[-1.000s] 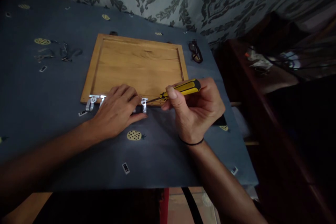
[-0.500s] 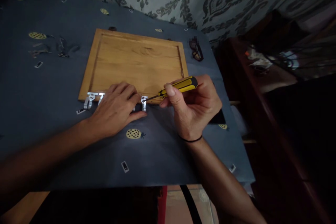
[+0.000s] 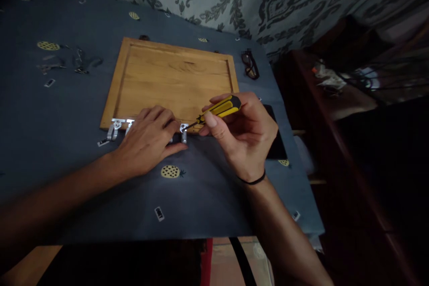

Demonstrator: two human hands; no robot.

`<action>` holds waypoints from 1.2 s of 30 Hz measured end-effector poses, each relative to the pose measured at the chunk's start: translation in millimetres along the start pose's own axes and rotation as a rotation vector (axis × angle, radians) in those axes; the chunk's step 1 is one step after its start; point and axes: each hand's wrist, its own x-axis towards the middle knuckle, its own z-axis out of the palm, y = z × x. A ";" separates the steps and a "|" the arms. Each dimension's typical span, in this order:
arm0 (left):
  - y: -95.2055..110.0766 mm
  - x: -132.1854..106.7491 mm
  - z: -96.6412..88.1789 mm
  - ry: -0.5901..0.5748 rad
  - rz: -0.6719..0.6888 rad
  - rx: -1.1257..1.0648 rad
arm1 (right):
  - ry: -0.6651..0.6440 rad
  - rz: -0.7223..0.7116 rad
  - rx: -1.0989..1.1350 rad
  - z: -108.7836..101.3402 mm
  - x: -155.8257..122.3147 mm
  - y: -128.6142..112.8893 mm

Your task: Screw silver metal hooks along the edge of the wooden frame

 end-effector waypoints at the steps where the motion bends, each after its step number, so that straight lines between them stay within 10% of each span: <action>1: 0.4 0.3 0.0 -0.007 -0.006 -0.002 | -0.041 0.012 0.002 -1.7 2.0 -1.5; 12: 1.4 0.5 1.7 -0.004 -0.021 0.000 | -0.221 0.115 -0.080 1.5 17.5 -16.6; 27: -1.0 -1.2 4.7 0.030 0.007 0.013 | 0.322 -0.328 -0.143 22.6 3.1 -12.1; 36: -0.5 -1.3 3.9 0.045 0.006 0.013 | 0.188 -0.220 -0.168 19.6 -5.3 3.1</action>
